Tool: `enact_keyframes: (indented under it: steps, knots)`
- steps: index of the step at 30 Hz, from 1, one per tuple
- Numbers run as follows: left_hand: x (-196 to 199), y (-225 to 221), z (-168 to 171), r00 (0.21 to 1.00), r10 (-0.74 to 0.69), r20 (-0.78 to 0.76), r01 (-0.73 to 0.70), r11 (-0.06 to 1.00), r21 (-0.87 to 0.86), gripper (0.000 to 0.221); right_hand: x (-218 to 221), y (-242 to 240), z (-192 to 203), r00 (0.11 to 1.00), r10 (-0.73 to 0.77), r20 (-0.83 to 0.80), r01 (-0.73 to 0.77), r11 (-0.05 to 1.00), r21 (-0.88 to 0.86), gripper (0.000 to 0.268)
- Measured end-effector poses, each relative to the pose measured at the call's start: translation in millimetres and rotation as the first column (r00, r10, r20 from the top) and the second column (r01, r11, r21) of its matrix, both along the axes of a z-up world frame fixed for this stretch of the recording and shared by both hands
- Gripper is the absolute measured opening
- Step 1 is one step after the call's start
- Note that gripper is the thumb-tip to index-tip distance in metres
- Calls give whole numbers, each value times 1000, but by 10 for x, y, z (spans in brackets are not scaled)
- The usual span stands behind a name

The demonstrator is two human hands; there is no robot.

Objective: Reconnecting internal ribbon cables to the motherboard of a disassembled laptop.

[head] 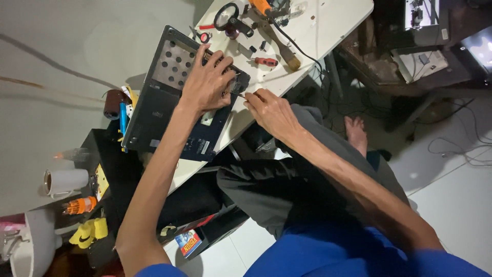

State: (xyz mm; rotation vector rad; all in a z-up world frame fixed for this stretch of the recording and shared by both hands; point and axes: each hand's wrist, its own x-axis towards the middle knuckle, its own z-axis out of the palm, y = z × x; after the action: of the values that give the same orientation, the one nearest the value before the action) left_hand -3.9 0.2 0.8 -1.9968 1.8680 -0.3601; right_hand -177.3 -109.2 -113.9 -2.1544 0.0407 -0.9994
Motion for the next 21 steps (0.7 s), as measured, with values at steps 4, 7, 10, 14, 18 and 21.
enact_keyframes:
  steps: [4,7,10,14,18,21]
  knots:
    - [60,30,-37,999,-42,23,42,999,-11,33,15,7,73,998,-60,33,61,998,-20,13]
    - [113,53,-100,999,-24,28,24,1000,16,32,47,29,53,999,-49,-6,49,999,3,13]
    - [81,57,-79,999,-31,26,31,999,-19,32,22,14,100,995,8,-102,-2,998,56,17]
    - [21,35,-6,998,-55,35,55,998,-21,30,-38,-36,171,970,157,-184,-130,980,150,26]
    - [-4,29,13,997,-69,36,70,997,-42,31,-9,-1,66,980,135,-149,-116,985,129,18]
    - [57,33,-61,998,-16,55,15,1000,12,31,-7,6,65,986,111,-126,-96,988,117,18]
